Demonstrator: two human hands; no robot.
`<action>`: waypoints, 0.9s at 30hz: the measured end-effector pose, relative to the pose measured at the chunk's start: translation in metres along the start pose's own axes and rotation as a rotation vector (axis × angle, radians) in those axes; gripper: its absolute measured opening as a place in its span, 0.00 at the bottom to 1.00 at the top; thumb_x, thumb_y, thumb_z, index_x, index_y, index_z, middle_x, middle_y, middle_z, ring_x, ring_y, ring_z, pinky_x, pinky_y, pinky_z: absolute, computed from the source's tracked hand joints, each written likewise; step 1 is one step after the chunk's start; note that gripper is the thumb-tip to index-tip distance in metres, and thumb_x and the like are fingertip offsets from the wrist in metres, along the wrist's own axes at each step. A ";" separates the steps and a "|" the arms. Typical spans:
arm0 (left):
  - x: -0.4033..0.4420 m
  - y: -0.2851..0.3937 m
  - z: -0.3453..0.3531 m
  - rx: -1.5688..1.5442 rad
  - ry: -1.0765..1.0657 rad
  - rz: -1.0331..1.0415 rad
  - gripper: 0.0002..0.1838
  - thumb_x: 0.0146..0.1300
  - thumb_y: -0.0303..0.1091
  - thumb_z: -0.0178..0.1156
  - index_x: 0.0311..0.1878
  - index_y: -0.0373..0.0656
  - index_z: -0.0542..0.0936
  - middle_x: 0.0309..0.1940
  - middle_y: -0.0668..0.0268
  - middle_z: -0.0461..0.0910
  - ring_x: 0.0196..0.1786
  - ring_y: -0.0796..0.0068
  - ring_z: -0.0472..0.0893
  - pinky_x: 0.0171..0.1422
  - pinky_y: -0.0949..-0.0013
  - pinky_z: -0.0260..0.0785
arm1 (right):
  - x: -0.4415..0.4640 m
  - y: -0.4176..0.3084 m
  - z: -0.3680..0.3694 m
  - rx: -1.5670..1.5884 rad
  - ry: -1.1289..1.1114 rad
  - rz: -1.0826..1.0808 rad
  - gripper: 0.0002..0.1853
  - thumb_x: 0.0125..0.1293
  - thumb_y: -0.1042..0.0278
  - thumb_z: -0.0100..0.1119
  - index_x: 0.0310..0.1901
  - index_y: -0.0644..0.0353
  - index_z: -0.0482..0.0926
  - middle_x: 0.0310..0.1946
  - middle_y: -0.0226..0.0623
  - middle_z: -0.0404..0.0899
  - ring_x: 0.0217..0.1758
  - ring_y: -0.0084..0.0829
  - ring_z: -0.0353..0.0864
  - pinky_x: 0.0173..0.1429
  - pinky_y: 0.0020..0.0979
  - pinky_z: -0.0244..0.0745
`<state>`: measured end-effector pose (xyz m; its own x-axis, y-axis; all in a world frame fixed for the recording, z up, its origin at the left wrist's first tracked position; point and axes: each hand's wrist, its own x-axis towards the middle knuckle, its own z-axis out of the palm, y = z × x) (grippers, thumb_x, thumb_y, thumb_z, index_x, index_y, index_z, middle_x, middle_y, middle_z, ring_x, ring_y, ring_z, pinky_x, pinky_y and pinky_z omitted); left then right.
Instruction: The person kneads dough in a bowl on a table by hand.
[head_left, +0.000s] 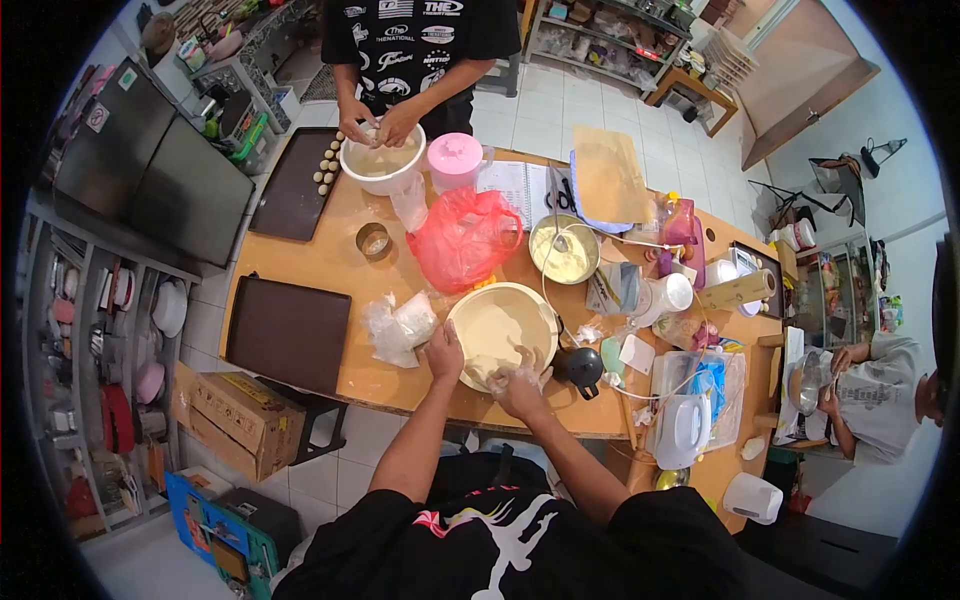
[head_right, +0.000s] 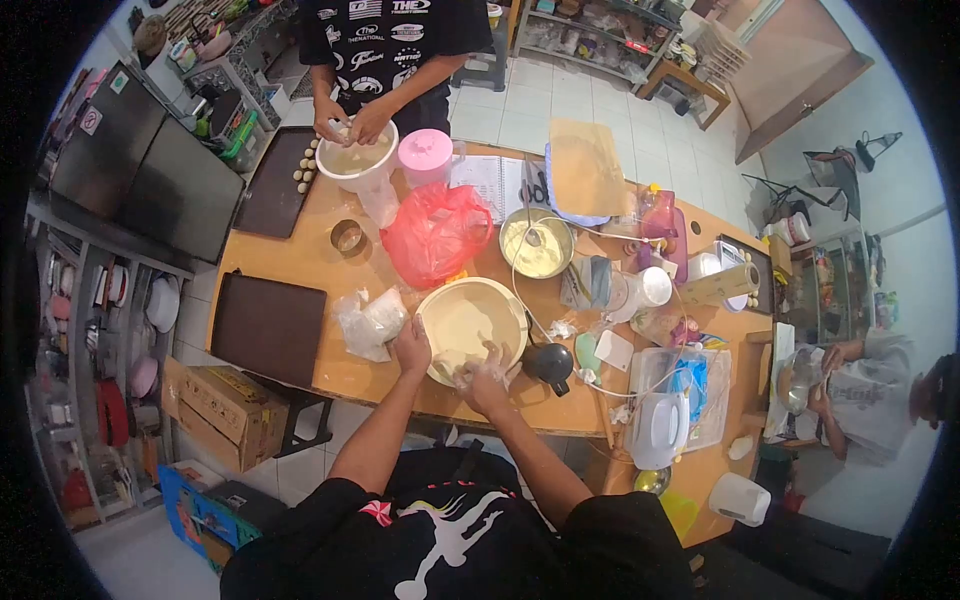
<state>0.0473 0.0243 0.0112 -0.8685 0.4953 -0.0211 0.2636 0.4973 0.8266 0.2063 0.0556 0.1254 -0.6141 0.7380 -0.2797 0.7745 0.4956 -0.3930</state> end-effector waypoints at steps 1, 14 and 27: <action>-0.001 0.002 -0.001 -0.005 0.007 0.001 0.24 0.74 0.48 0.46 0.34 0.36 0.79 0.27 0.44 0.79 0.34 0.38 0.78 0.39 0.44 0.67 | -0.001 0.001 0.000 -0.028 -0.024 0.047 0.19 0.57 0.58 0.66 0.50 0.50 0.79 0.66 0.54 0.60 0.65 0.60 0.65 0.71 0.54 0.54; 0.000 0.000 0.000 0.049 -0.011 0.019 0.23 0.74 0.46 0.47 0.33 0.35 0.77 0.28 0.43 0.79 0.35 0.37 0.78 0.40 0.43 0.67 | 0.054 0.026 0.035 0.089 -0.232 0.107 0.45 0.52 0.58 0.70 0.70 0.52 0.56 0.59 0.59 0.66 0.64 0.59 0.68 0.65 0.50 0.68; 0.001 -0.002 -0.001 0.034 -0.022 0.057 0.23 0.74 0.47 0.46 0.34 0.36 0.78 0.29 0.43 0.79 0.36 0.37 0.78 0.40 0.43 0.66 | 0.075 0.021 0.056 0.162 -0.201 0.208 0.27 0.57 0.57 0.63 0.53 0.65 0.70 0.48 0.58 0.77 0.56 0.56 0.76 0.60 0.50 0.71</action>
<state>0.0453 0.0230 0.0101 -0.8422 0.5390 0.0129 0.3269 0.4915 0.8072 0.1674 0.0955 0.0468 -0.4757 0.7023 -0.5295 0.8620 0.2526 -0.4394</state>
